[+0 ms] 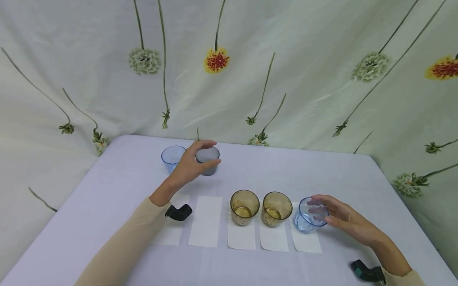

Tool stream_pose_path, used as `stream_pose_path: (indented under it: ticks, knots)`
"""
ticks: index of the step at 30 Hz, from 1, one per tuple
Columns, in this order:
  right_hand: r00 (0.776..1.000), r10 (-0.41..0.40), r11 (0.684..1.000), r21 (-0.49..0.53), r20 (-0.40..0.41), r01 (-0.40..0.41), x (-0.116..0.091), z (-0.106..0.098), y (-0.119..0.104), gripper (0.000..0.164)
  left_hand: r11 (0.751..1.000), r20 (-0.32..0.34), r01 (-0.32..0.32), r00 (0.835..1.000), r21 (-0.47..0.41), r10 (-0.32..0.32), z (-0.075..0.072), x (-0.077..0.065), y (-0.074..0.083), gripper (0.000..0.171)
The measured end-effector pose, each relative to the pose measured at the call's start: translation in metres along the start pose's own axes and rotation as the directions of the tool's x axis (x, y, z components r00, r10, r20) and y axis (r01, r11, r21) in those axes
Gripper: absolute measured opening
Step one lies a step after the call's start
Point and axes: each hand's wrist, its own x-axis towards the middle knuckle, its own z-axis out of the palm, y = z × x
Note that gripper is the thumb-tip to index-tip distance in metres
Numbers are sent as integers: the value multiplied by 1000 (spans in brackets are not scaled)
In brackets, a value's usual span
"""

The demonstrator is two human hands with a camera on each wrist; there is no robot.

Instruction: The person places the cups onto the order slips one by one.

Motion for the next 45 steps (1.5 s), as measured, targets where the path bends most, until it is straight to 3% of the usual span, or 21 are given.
stream_pose_path:
  ticks: [7,19,30,45]
  knots:
    - [1000,19,1000,-12,-11,-19,-1,0,-1,51,999,-7,43,999,15,-43,2,6,-1,57]
    - [1000,15,999,-33,-21,-16,-1,0,-1,51,1000,-3,2,1000,17,-2,1,19,-8,46]
    - [999,29,999,-34,-20,-30,1,1,-1,51,998,-23,56,998,34,-56,2,19,-16,45]
    - [1000,-7,1000,4,0,7,1,1,0,51,998,-27,40,999,45,-38,4,21,-24,52]
